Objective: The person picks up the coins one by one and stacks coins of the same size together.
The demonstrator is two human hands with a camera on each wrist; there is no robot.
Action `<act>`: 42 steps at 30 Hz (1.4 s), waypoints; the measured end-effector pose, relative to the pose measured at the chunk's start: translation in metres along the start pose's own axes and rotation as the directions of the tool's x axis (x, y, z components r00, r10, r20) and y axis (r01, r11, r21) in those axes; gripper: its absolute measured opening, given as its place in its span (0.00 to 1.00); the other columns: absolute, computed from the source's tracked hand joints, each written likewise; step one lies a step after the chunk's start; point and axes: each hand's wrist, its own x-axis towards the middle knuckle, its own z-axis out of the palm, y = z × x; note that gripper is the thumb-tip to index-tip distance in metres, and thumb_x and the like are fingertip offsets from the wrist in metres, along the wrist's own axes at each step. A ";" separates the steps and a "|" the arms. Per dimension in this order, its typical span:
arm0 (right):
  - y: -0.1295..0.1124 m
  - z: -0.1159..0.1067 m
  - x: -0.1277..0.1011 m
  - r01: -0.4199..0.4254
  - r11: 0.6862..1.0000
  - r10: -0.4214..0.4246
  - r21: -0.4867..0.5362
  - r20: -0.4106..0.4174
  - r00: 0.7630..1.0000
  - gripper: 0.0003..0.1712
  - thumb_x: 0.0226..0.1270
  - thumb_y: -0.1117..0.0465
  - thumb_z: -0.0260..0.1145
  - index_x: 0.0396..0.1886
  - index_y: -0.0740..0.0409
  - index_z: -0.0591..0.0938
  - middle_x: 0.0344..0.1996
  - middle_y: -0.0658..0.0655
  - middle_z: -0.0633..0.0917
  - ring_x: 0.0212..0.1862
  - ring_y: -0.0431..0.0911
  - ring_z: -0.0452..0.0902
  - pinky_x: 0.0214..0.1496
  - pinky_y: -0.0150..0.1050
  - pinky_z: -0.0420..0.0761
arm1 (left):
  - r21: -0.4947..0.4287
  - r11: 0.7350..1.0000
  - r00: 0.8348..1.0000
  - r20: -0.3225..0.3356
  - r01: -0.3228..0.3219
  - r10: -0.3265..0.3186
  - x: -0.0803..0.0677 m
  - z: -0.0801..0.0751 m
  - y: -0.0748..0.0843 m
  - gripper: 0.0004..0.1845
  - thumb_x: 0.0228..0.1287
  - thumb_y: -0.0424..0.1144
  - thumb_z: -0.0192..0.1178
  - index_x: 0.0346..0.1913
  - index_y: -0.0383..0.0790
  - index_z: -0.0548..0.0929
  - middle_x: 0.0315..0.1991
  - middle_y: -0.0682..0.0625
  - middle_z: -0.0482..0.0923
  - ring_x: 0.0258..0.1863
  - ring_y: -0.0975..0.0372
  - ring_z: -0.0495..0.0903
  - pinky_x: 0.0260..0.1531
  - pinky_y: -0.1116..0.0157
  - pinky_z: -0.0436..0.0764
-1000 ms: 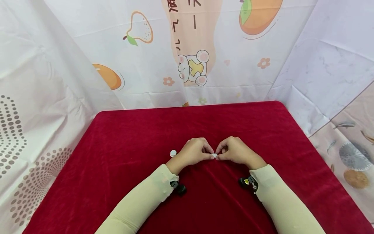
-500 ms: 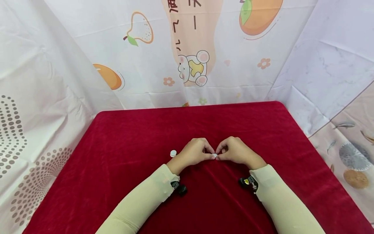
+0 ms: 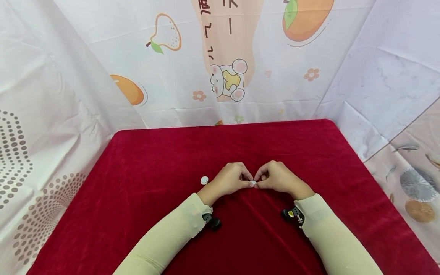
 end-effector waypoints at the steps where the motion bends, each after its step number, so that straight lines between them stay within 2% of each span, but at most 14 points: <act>1: 0.000 0.000 0.000 0.001 1.000 -0.001 -0.001 0.000 1.000 0.09 0.54 0.57 0.83 0.30 0.39 0.90 0.19 0.46 0.81 0.24 0.39 0.73 0.28 0.32 0.73 | 0.000 1.000 1.000 -0.001 0.002 -0.002 0.000 0.000 0.000 0.06 0.63 0.51 0.74 0.40 0.59 0.94 0.38 0.65 0.81 0.41 0.72 0.78 0.43 0.68 0.79; 11: 0.000 0.000 -0.002 -0.001 1.000 0.001 -0.002 0.005 1.000 0.08 0.54 0.57 0.83 0.30 0.39 0.90 0.19 0.44 0.81 0.25 0.39 0.73 0.29 0.32 0.73 | 0.011 1.000 1.000 0.000 0.007 -0.007 0.000 0.002 0.003 0.05 0.63 0.51 0.74 0.39 0.59 0.94 0.38 0.65 0.81 0.43 0.71 0.79 0.49 0.63 0.80; 19: 0.000 -0.001 -0.002 0.005 1.000 -0.005 0.002 0.005 1.000 0.09 0.55 0.61 0.80 0.31 0.40 0.90 0.20 0.44 0.81 0.25 0.39 0.73 0.29 0.32 0.74 | 0.027 1.000 1.000 0.005 0.008 -0.008 0.000 0.002 0.005 0.06 0.63 0.52 0.74 0.40 0.61 0.94 0.39 0.66 0.81 0.44 0.71 0.79 0.54 0.57 0.80; 26: 0.000 -0.002 -0.003 0.004 1.000 -0.004 0.002 0.012 1.000 0.09 0.55 0.63 0.78 0.31 0.41 0.90 0.20 0.45 0.80 0.26 0.39 0.73 0.29 0.32 0.74 | 0.014 1.000 1.000 0.011 0.025 -0.025 0.000 0.000 0.004 0.08 0.60 0.49 0.77 0.41 0.56 0.94 0.41 0.63 0.83 0.44 0.70 0.80 0.51 0.62 0.80; 31: -0.001 -0.002 -0.002 0.000 1.000 0.000 0.005 0.016 1.000 0.09 0.56 0.64 0.78 0.31 0.42 0.90 0.20 0.45 0.80 0.26 0.39 0.73 0.30 0.32 0.74 | -0.002 1.000 1.000 0.017 0.022 -0.022 0.000 0.000 0.000 0.07 0.59 0.47 0.78 0.39 0.54 0.94 0.39 0.62 0.83 0.41 0.70 0.79 0.45 0.67 0.79; 35: -0.001 -0.002 -0.002 -0.004 1.000 0.004 0.008 0.016 1.000 0.09 0.57 0.63 0.78 0.31 0.42 0.90 0.21 0.45 0.81 0.26 0.40 0.74 0.30 0.32 0.74 | 0.003 1.000 1.000 0.010 0.016 -0.016 0.001 0.000 -0.001 0.04 0.58 0.47 0.78 0.36 0.56 0.94 0.38 0.63 0.83 0.39 0.70 0.79 0.42 0.68 0.78; 42: -0.002 -0.003 -0.002 0.006 1.000 -0.006 -0.005 0.012 1.000 0.09 0.56 0.61 0.80 0.31 0.41 0.91 0.21 0.44 0.82 0.27 0.40 0.75 0.31 0.33 0.75 | 0.017 1.000 1.000 0.004 0.025 -0.025 0.002 0.001 0.000 0.03 0.59 0.48 0.77 0.34 0.57 0.94 0.37 0.65 0.85 0.38 0.71 0.79 0.44 0.66 0.80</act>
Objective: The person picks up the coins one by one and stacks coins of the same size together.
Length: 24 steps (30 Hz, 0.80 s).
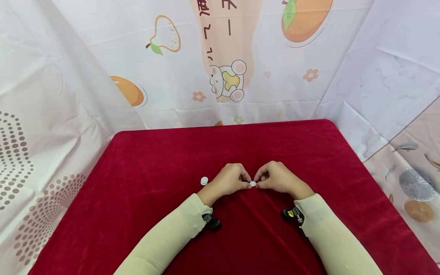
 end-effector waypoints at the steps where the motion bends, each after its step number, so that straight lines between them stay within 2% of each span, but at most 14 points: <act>1: 0.000 0.000 0.000 0.001 1.000 -0.001 -0.003 0.000 1.000 0.09 0.56 0.61 0.80 0.31 0.40 0.91 0.21 0.44 0.82 0.27 0.40 0.75 0.31 0.33 0.75 | 0.001 1.000 1.000 0.000 0.001 -0.001 0.000 0.000 0.000 0.03 0.59 0.48 0.77 0.34 0.57 0.94 0.37 0.65 0.85 0.38 0.71 0.80 0.45 0.66 0.80; 24: 0.002 0.001 0.000 -0.012 1.000 0.012 0.013 0.004 1.000 0.09 0.56 0.61 0.80 0.30 0.39 0.91 0.22 0.43 0.83 0.28 0.39 0.76 0.31 0.33 0.76 | 0.008 0.999 0.999 -0.008 0.039 -0.039 0.000 0.000 0.002 0.03 0.61 0.50 0.76 0.32 0.59 0.93 0.37 0.68 0.85 0.40 0.71 0.81 0.50 0.62 0.81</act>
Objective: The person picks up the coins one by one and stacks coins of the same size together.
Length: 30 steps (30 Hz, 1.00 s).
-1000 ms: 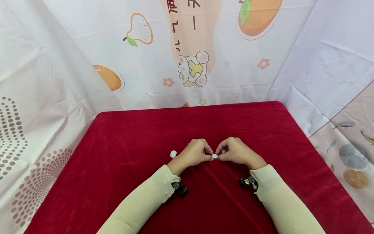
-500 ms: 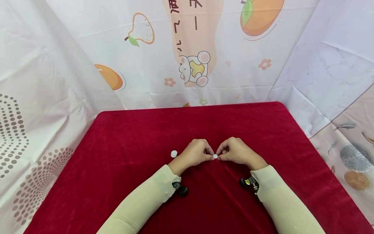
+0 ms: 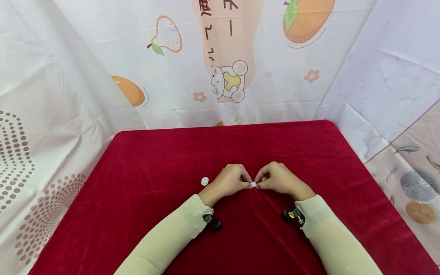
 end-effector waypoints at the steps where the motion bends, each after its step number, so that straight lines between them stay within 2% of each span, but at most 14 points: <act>1: 0.000 0.000 0.000 -0.003 1.000 0.003 -0.001 -0.001 1.000 0.09 0.56 0.61 0.80 0.30 0.39 0.91 0.22 0.43 0.83 0.28 0.39 0.76 0.31 0.33 0.76 | -0.001 1.000 1.000 -0.001 0.001 -0.001 0.000 0.000 0.000 0.03 0.61 0.50 0.76 0.32 0.59 0.93 0.37 0.68 0.85 0.40 0.71 0.81 0.50 0.62 0.81; 15: 0.000 0.001 0.003 -0.013 1.000 0.013 0.004 0.007 1.000 0.09 0.56 0.61 0.80 0.30 0.39 0.90 0.23 0.43 0.84 0.29 0.39 0.76 0.32 0.32 0.76 | 0.005 1.000 1.000 -0.006 0.027 -0.027 -0.001 0.000 -0.001 0.04 0.62 0.51 0.75 0.32 0.60 0.93 0.37 0.67 0.84 0.39 0.71 0.79 0.51 0.60 0.80; 23: 0.000 0.000 0.001 -0.035 0.999 0.035 0.026 0.012 0.999 0.07 0.58 0.60 0.80 0.32 0.41 0.90 0.24 0.45 0.84 0.30 0.40 0.76 0.33 0.32 0.76 | 0.002 1.000 1.000 0.011 0.004 -0.004 -0.003 -0.003 -0.004 0.03 0.61 0.51 0.75 0.35 0.60 0.93 0.38 0.67 0.84 0.41 0.69 0.81 0.54 0.58 0.79; 26: 0.001 0.000 -0.002 -0.042 0.999 0.041 0.031 0.024 0.999 0.07 0.59 0.60 0.80 0.34 0.43 0.90 0.25 0.45 0.83 0.30 0.40 0.76 0.34 0.32 0.76 | -0.001 1.000 1.000 0.027 -0.002 0.002 -0.006 -0.008 -0.004 0.05 0.61 0.51 0.75 0.38 0.60 0.93 0.39 0.66 0.83 0.42 0.69 0.80 0.53 0.60 0.80; 30: -0.001 -0.004 -0.005 -0.013 1.000 0.013 0.016 0.046 0.999 0.06 0.62 0.61 0.77 0.37 0.45 0.90 0.26 0.45 0.83 0.29 0.39 0.76 0.34 0.32 0.77 | 0.017 1.000 0.999 0.033 -0.004 0.003 -0.012 -0.024 -0.008 0.08 0.62 0.52 0.75 0.42 0.57 0.92 0.41 0.64 0.83 0.42 0.69 0.80 0.46 0.65 0.81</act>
